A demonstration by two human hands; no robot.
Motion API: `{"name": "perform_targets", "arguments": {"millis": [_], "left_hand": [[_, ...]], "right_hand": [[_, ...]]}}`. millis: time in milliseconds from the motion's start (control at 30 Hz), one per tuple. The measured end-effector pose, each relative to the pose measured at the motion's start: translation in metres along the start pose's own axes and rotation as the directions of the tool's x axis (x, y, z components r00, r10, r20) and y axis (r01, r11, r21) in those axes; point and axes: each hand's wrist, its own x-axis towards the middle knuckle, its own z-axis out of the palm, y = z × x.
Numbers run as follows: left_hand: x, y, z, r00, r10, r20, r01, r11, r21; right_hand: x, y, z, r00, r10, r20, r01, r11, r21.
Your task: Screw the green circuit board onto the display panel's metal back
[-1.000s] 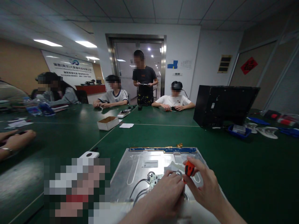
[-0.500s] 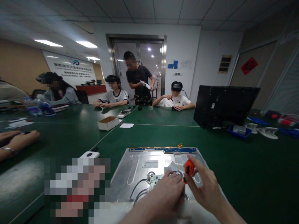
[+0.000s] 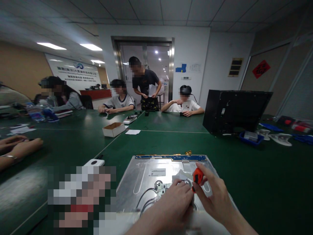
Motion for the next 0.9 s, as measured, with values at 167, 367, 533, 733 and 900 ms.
{"name": "perform_targets", "arguments": {"millis": [167, 367, 533, 733, 900], "left_hand": [[0.0, 0.0, 0.0, 1.0, 0.001, -0.001, -0.001, 1.0, -0.012], [0.0, 0.0, -0.001, 1.0, -0.001, 0.014, 0.001, 1.0, 0.0], [-0.001, 0.001, -0.001, 1.0, -0.005, 0.006, 0.005, 1.0, 0.005], [-0.001, 0.0, 0.0, 1.0, 0.007, -0.016, -0.007, 1.0, -0.007], [-0.001, 0.0, -0.001, 1.0, 0.0, 0.002, 0.0, 1.0, 0.018]], "right_hand": [[-0.001, 0.001, 0.001, 1.0, 0.001, -0.003, -0.001, 1.0, -0.029], [-0.005, 0.004, 0.003, 1.0, 0.004, -0.008, -0.004, 0.998, -0.056], [-0.007, 0.005, 0.003, 1.0, 0.014, -0.01, -0.015, 0.998, -0.06], [-0.009, 0.004, 0.001, 0.999, 0.036, -0.005, -0.036, 0.999, -0.034], [-0.011, 0.005, 0.001, 0.999, 0.047, 0.021, -0.047, 0.999, 0.016]]}}
